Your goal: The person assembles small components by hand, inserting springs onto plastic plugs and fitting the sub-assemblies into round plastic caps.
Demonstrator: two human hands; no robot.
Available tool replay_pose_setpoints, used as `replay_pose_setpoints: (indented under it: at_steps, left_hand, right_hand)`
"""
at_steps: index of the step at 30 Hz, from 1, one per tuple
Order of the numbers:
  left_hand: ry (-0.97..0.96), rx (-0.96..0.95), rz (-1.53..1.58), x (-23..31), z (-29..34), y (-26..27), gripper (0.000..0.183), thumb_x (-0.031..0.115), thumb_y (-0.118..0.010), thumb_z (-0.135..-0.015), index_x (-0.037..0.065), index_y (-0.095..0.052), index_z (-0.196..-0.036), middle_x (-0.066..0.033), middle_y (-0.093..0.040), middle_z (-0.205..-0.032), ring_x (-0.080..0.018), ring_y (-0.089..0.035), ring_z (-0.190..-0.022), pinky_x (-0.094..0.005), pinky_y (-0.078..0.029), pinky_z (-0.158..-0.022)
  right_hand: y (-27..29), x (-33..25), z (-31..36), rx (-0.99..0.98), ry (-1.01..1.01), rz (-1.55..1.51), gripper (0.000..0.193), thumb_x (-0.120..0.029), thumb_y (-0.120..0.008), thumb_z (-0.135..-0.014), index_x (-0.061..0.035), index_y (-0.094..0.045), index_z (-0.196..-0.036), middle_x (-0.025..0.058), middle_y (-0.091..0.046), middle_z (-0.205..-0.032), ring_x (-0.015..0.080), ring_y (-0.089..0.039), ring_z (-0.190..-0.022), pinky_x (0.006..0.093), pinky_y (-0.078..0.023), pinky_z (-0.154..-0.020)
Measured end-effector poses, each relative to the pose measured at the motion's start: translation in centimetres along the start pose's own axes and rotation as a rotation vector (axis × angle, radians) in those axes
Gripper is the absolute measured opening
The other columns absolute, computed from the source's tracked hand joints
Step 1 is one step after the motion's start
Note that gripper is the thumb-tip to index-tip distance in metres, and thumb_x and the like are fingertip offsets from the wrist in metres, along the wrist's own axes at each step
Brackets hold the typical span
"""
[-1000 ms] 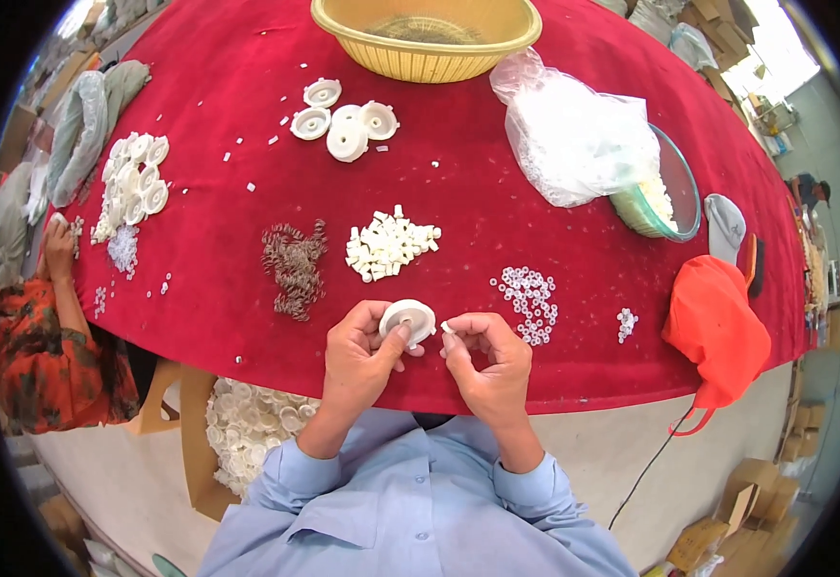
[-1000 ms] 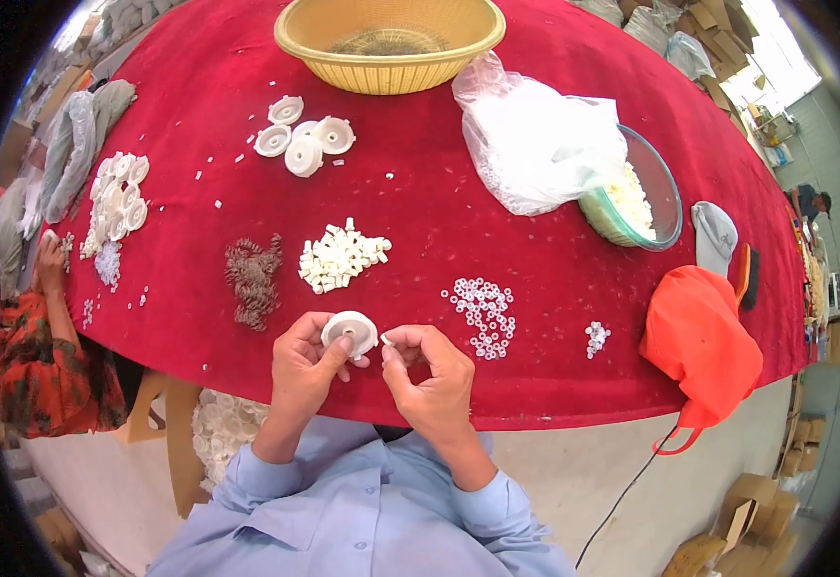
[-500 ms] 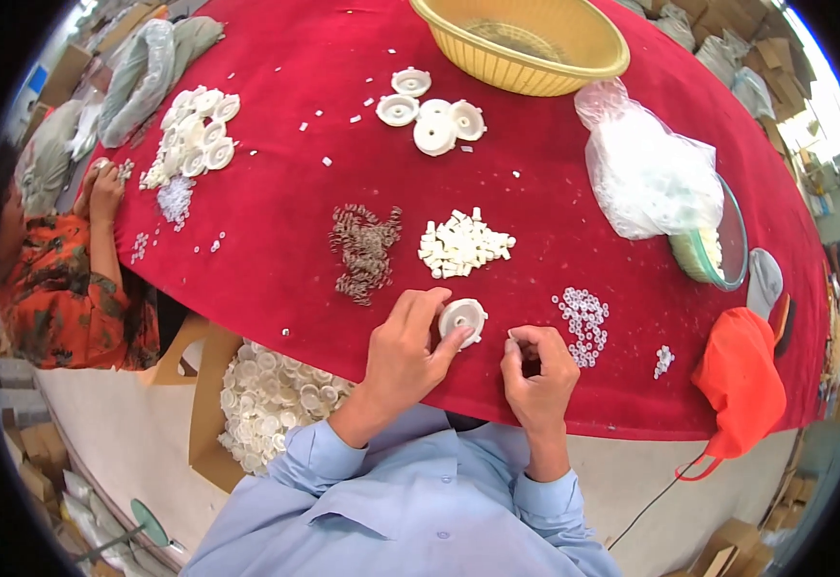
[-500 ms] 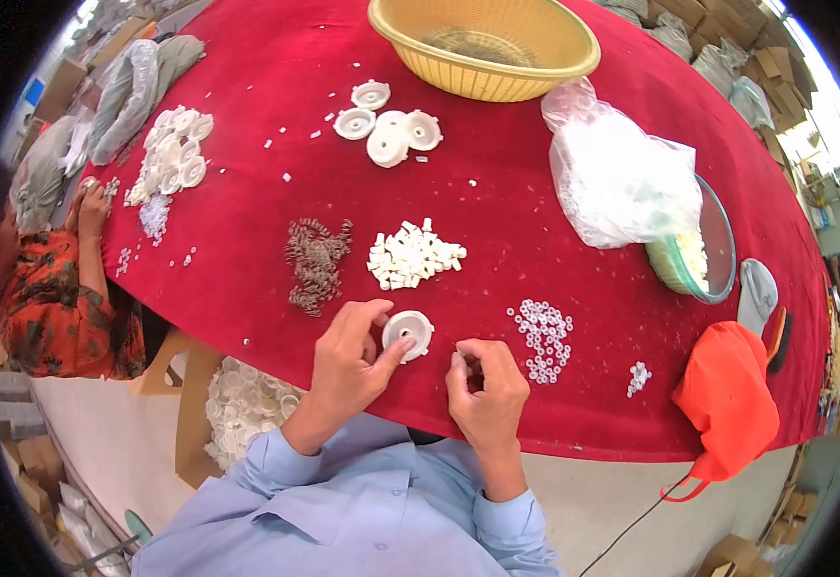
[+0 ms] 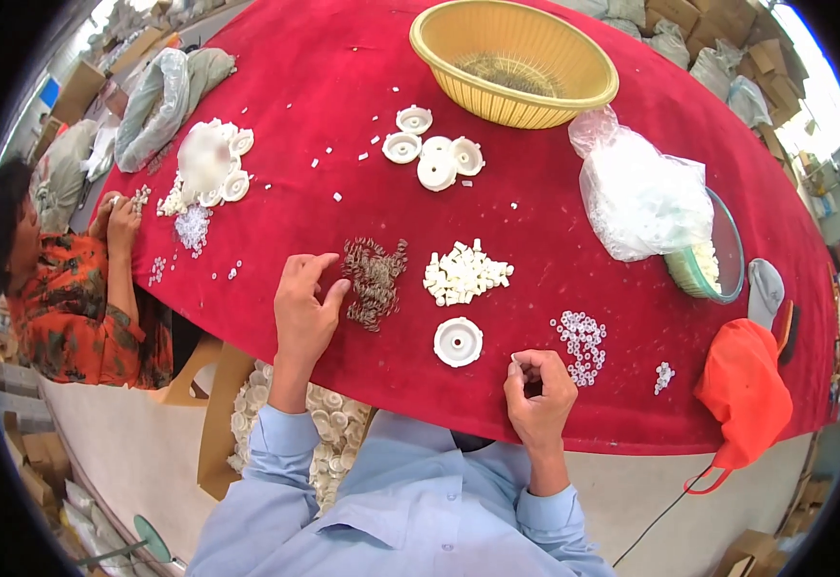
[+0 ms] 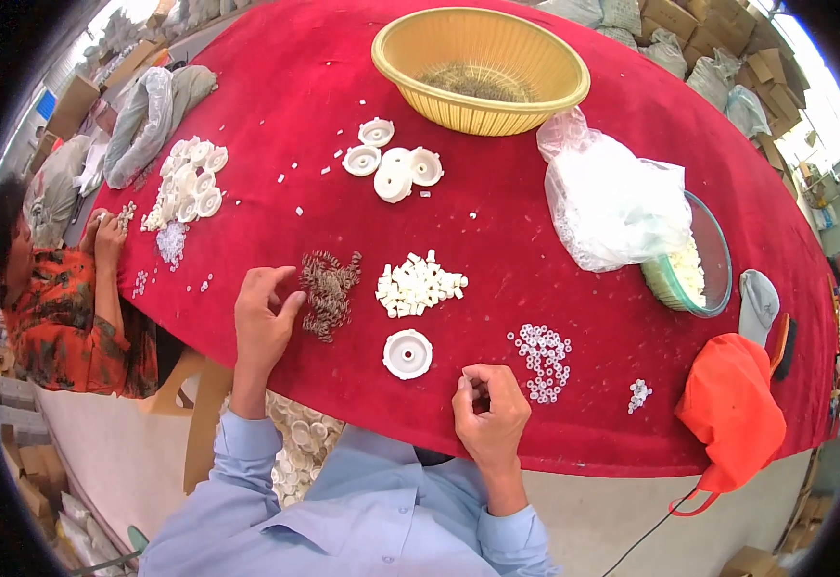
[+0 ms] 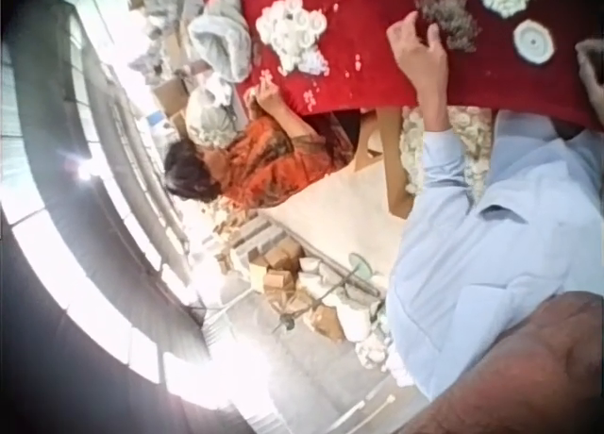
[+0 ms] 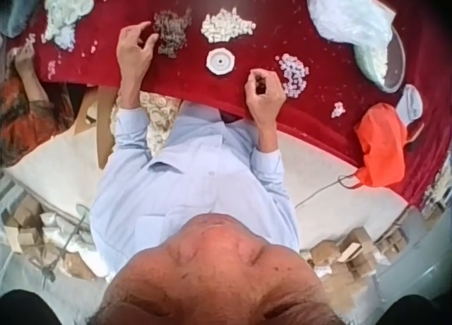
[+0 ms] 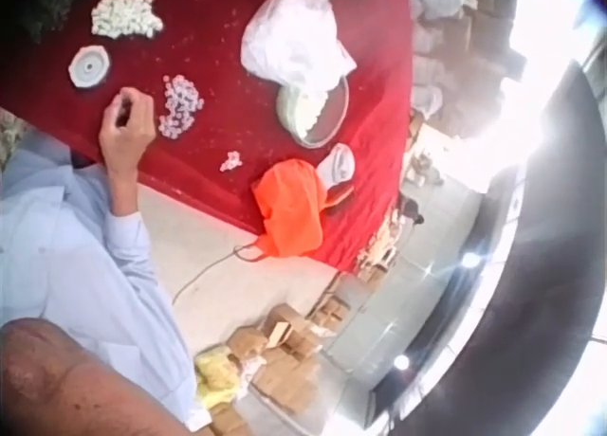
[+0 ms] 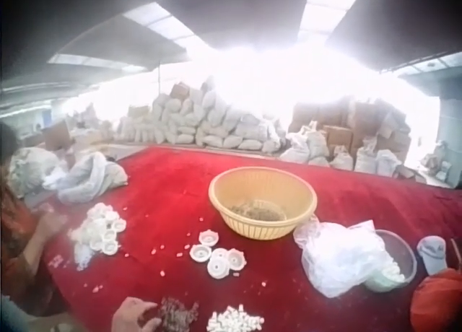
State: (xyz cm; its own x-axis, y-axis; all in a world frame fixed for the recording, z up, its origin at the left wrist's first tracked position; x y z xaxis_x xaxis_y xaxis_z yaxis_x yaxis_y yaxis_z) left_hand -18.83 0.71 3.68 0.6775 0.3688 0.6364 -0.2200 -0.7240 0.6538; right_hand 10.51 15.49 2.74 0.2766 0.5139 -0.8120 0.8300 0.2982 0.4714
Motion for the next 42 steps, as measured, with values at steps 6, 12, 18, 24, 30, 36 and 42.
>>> replay_pose_setpoints:
  at_steps: [6, 12, 18, 24, 30, 36, 42]
  left_hand:
    - [0.023, -0.060, 0.000, -1.6, -0.3, -0.9, 0.030, 0.002, -0.083, -0.079, 0.002, -0.072, -0.107, -0.0099, -0.063, -0.097, -0.0215, -0.062, -0.076, -0.0340, -0.051, -0.064]
    - [0.181, -0.027, 0.338, -3.0, 0.7, 0.0, 0.027, -0.006, -0.079, -0.083, 0.000, -0.069, -0.107, -0.0071, -0.069, -0.098, -0.0152, -0.067, -0.080, -0.0292, -0.056, -0.072]
    - [0.364, -0.110, 0.984, 2.2, 2.8, 0.0, 0.024, -0.009, -0.075, -0.089, -0.002, -0.066, -0.111, -0.0123, -0.073, -0.106, -0.0181, -0.073, -0.094, -0.0303, -0.061, -0.088]
    - [0.595, -0.300, 1.362, 7.1, 6.5, -3.6, 0.020, -0.001, -0.072, -0.094, 0.000, -0.064, -0.113, -0.0151, -0.073, -0.111, -0.0242, -0.076, -0.102, -0.0330, -0.063, -0.086]
    - [0.651, -0.424, 1.476, 8.3, 7.7, -6.4, 0.022, 0.001, -0.075, -0.093, 0.002, -0.062, -0.110, -0.0134, -0.074, -0.109, -0.0200, -0.074, -0.096, -0.0311, -0.061, -0.083]
    - [0.584, -0.421, 1.467, 11.2, 7.8, -7.5, 0.022, -0.007, -0.074, -0.089, 0.003, -0.061, -0.104, -0.0125, -0.072, -0.107, -0.0165, -0.069, -0.095, -0.0300, -0.057, -0.087]
    - [0.463, -0.288, 1.112, 10.0, 8.2, -6.5, 0.023, -0.004, -0.078, -0.084, 0.004, -0.060, -0.095, -0.0066, -0.065, -0.098, -0.0175, -0.066, -0.096, -0.0322, -0.054, -0.091]
  right_hand:
    - [-0.1, 0.0, 0.2, 0.001, -0.030, 0.012, 0.019, 0.008, -0.071, -0.081, -0.0024, -0.068, -0.097, 0.0084, -0.066, -0.084, 0.0162, -0.064, -0.063, 0.0288, -0.052, -0.056]
    - [0.0, 0.0, 0.2, 0.016, -0.021, -0.006, 0.017, 0.008, -0.072, -0.082, -0.0017, -0.069, -0.096, 0.0080, -0.067, -0.085, 0.0147, -0.064, -0.064, 0.0276, -0.051, -0.057]
    - [0.2, 1.1, 0.7, 0.037, -0.183, -0.279, 0.015, 0.008, -0.071, -0.087, 0.0003, -0.069, -0.100, 0.0040, -0.068, -0.089, 0.0076, -0.062, -0.070, 0.0226, -0.049, -0.062]
    - [-0.2, -3.0, -0.4, 0.001, -0.205, -0.534, 0.017, 0.013, -0.068, -0.087, 0.0035, -0.069, -0.101, 0.0073, -0.070, -0.095, 0.0085, -0.063, -0.078, 0.0223, -0.051, -0.068]
    - [-0.4, -4.1, -0.5, -0.062, -0.097, -0.503, 0.018, 0.014, -0.067, -0.090, 0.0046, -0.068, -0.105, 0.0087, -0.068, -0.099, 0.0097, -0.066, -0.081, 0.0222, -0.053, -0.069]
    - [0.2, -4.2, -0.7, -0.010, -0.054, -0.428, 0.021, 0.009, -0.075, -0.085, -0.0005, -0.073, -0.104, 0.0111, -0.071, -0.098, 0.0154, -0.071, -0.081, 0.0278, -0.057, -0.070]
    - [-0.2, -4.1, -0.7, -0.061, -0.069, -0.450, 0.016, 0.000, -0.073, -0.091, -0.0013, -0.073, -0.106, 0.0111, -0.071, -0.099, 0.0214, -0.070, -0.087, 0.0325, -0.056, -0.076]
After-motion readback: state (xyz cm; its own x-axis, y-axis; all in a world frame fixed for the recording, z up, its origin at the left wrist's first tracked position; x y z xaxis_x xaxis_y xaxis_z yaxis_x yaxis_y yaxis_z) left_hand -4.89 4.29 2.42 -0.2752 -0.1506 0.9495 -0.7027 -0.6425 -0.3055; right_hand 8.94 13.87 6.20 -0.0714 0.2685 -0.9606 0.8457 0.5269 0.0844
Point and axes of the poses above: each hand's wrist, its own z-axis away from the middle knuckle, its own y-axis out of the back of the hand, x = y × z, the point moved 4 cm from there along -z, towards the middle knuckle
